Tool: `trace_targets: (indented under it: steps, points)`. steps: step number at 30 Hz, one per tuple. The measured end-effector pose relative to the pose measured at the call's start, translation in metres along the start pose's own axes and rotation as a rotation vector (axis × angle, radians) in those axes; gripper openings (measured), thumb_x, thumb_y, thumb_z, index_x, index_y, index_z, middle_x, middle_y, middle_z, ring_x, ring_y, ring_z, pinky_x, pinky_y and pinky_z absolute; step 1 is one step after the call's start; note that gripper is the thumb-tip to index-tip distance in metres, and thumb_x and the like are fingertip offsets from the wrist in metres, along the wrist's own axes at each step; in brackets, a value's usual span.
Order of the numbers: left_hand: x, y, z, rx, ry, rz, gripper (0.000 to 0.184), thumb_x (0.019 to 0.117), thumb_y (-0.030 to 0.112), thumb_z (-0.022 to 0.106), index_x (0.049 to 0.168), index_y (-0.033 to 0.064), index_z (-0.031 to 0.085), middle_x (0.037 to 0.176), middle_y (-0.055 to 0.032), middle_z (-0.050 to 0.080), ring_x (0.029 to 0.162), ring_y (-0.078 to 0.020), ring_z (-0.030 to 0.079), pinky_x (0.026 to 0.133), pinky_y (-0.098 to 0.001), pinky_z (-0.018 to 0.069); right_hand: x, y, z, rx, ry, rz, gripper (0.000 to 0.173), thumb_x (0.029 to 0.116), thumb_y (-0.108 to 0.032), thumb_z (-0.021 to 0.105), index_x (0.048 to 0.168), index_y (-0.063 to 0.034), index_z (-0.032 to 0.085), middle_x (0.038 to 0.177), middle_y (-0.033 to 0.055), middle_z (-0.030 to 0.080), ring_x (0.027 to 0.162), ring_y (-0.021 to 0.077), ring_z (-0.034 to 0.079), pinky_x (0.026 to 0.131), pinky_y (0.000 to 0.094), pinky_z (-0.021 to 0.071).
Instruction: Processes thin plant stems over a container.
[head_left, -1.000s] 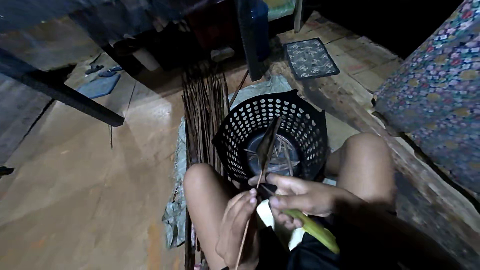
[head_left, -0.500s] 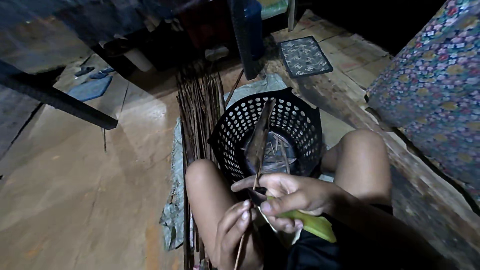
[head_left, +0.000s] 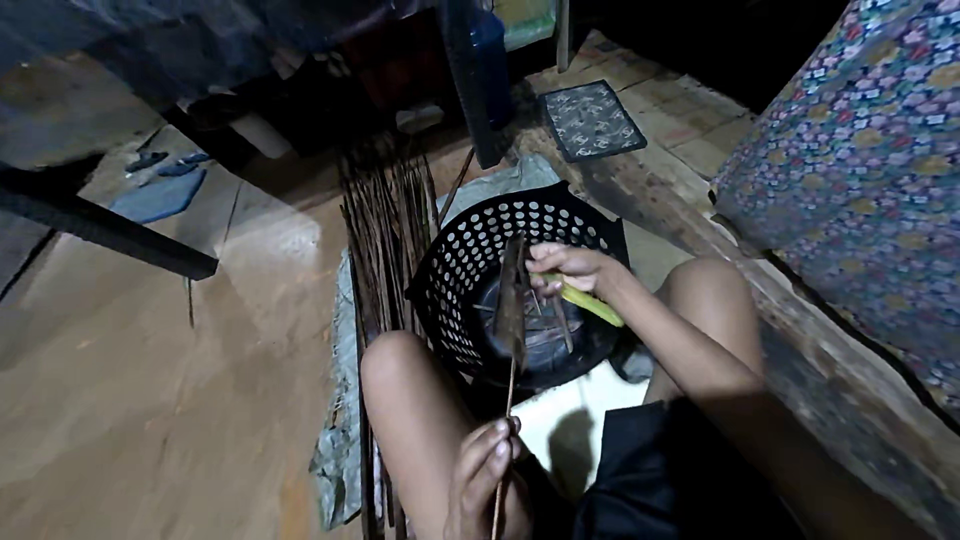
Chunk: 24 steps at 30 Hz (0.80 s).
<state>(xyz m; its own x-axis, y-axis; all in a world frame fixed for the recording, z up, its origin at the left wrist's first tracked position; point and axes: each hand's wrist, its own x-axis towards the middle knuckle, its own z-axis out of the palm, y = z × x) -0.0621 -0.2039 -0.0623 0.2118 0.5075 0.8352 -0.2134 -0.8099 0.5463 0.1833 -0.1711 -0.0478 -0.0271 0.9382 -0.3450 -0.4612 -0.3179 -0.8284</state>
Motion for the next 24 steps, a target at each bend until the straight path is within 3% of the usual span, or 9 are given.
trace_targets:
  steps: [5, 8, 10, 12, 16, 19, 21, 24]
  points:
    - [0.002, 0.010, -0.015, 0.012, -0.044, -0.011, 0.023, 0.1083, 0.016, 0.047, 0.129, 0.0167, 0.057, 0.128, 0.0183, 0.061, 0.119, 0.0095, 0.056, 0.100, -0.0119, 0.0456, 0.047, 0.023, -0.078, 0.119, 0.628, 0.124, 0.020, 0.1114, -0.014, 0.035, 0.098, -0.0078, 0.047, 0.064, -0.0042, 0.041, 0.047, 0.0029, 0.038, 0.045, 0.0160, 0.0370]
    - [0.005, -0.002, -0.021, 0.036, -0.016, -0.027, 0.025, 0.1086, 0.015, 0.045, 0.129, 0.0181, 0.060, 0.127, 0.0194, 0.063, 0.117, 0.0094, 0.057, 0.100, -0.0127, 0.0460, 0.044, 0.030, -0.090, 0.030, 0.792, 0.266, 0.021, 0.1116, -0.013, 0.035, 0.125, -0.0001, 0.046, 0.083, 0.0011, 0.044, 0.059, 0.0060, 0.043, 0.055, 0.0191, 0.0406]
    - [0.003, -0.012, -0.021, 0.073, -0.020, -0.026, 0.024, 0.1088, 0.015, 0.045, 0.127, 0.0168, 0.060, 0.129, 0.0185, 0.063, 0.120, 0.0086, 0.057, 0.101, -0.0141, 0.0464, 0.036, 0.014, -0.068, -0.059, 0.706, 0.295, 0.022, 0.1120, -0.015, 0.036, 0.127, -0.0011, 0.046, 0.083, 0.0003, 0.047, 0.058, 0.0044, 0.042, 0.053, 0.0181, 0.0395]
    - [0.000, -0.017, -0.023, 0.092, -0.046, -0.021, 0.024, 0.1088, 0.014, 0.045, 0.127, 0.0147, 0.060, 0.131, 0.0161, 0.062, 0.123, 0.0072, 0.055, 0.104, -0.0155, 0.0453, 0.019, 0.000, -0.028, -0.114, 0.491, 0.263, 0.014, 0.1117, -0.014, 0.035, 0.113, -0.0067, 0.047, 0.071, -0.0043, 0.050, 0.049, -0.0002, 0.041, 0.046, 0.0141, 0.0378]
    - [0.001, -0.024, -0.020, 0.106, -0.038, -0.009, 0.023, 0.1087, 0.014, 0.046, 0.125, 0.0119, 0.061, 0.131, 0.0142, 0.063, 0.124, 0.0072, 0.055, 0.105, -0.0154, 0.0447, -0.043, 0.016, 0.064, -0.019, -0.065, 0.055, 0.026, 0.1040, -0.003, 0.038, 0.128, -0.0031, 0.046, 0.065, -0.0103, 0.051, 0.050, -0.0047, 0.049, 0.048, 0.0104, 0.0420]
    - [-0.001, -0.021, -0.017, 0.134, -0.039, 0.003, 0.019, 0.1076, 0.013, 0.048, 0.120, 0.0087, 0.062, 0.126, 0.0113, 0.065, 0.122, 0.0080, 0.056, 0.104, -0.0144, 0.0440, -0.063, 0.039, 0.099, 0.100, -0.382, -0.008, 0.034, 0.0981, -0.007, 0.041, 0.132, -0.0047, 0.043, 0.065, -0.0135, 0.051, 0.051, -0.0070, 0.050, 0.048, 0.0084, 0.0414]
    - [-0.002, -0.017, -0.018, 0.149, -0.061, 0.021, 0.017, 0.1071, 0.011, 0.048, 0.118, 0.0081, 0.061, 0.125, 0.0103, 0.064, 0.122, 0.0086, 0.055, 0.105, -0.0135, 0.0430, -0.062, 0.042, 0.106, 0.138, -0.415, -0.029, 0.033, 0.0963, -0.005, 0.042, 0.129, -0.0037, 0.044, 0.064, -0.0138, 0.051, 0.049, -0.0078, 0.049, 0.047, 0.0077, 0.0406]
    - [0.001, -0.008, -0.022, 0.117, -0.111, 0.017, 0.019, 0.1073, 0.009, 0.046, 0.121, 0.0089, 0.059, 0.129, 0.0116, 0.063, 0.123, 0.0083, 0.055, 0.104, -0.0141, 0.0438, -0.057, 0.036, 0.100, 0.111, -0.275, -0.087, 0.029, 0.0978, -0.003, 0.041, 0.126, -0.0005, 0.049, 0.062, -0.0151, 0.051, 0.049, -0.0080, 0.047, 0.047, 0.0082, 0.0396]
